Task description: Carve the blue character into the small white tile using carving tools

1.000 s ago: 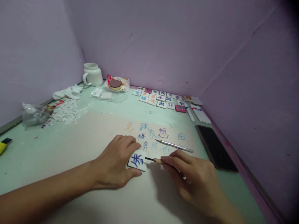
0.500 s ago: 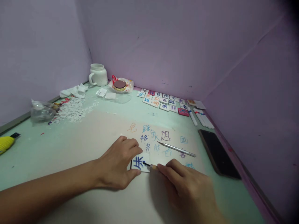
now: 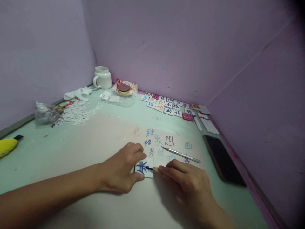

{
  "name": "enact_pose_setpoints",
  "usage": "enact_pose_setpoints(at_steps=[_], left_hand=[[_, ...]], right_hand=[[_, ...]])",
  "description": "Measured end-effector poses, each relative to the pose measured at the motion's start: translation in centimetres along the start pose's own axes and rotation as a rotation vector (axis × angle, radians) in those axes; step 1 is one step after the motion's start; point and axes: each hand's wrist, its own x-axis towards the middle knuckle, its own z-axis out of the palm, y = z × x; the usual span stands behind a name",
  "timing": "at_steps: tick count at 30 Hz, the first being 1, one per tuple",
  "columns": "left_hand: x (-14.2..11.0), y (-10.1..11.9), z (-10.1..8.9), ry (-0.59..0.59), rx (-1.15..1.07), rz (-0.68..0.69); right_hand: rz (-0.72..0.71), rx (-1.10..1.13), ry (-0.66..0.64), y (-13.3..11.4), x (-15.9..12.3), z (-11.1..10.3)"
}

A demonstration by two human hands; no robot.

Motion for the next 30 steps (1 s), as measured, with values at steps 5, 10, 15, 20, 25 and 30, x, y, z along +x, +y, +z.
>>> enact_pose_setpoints(at_steps=[5,10,15,20,25,30], left_hand=[[0.0,0.0,0.0,-0.004,-0.005,-0.005],[-0.1,-0.1,0.2,0.006,-0.006,-0.002],[-0.2,-0.8,0.8,0.065,0.004,0.049],[-0.2,-0.9,0.8,0.068,0.003,0.056],[-0.1,-0.9,0.8,0.064,0.002,0.066],[0.0,-1.0,0.9,0.101,0.029,0.086]], right_hand=[[-0.025,-0.016,0.000,0.1,0.2,0.1],[0.079,0.015,0.006,-0.4,-0.1,0.6],[0.236,0.294,-0.081,0.4,-0.4,0.9],[0.286,0.546,-0.021,0.9,-0.2,1.5],[0.338,0.809,0.147,0.1,0.4,1.8],[0.444,0.623,0.227,0.4,0.3,1.1]])
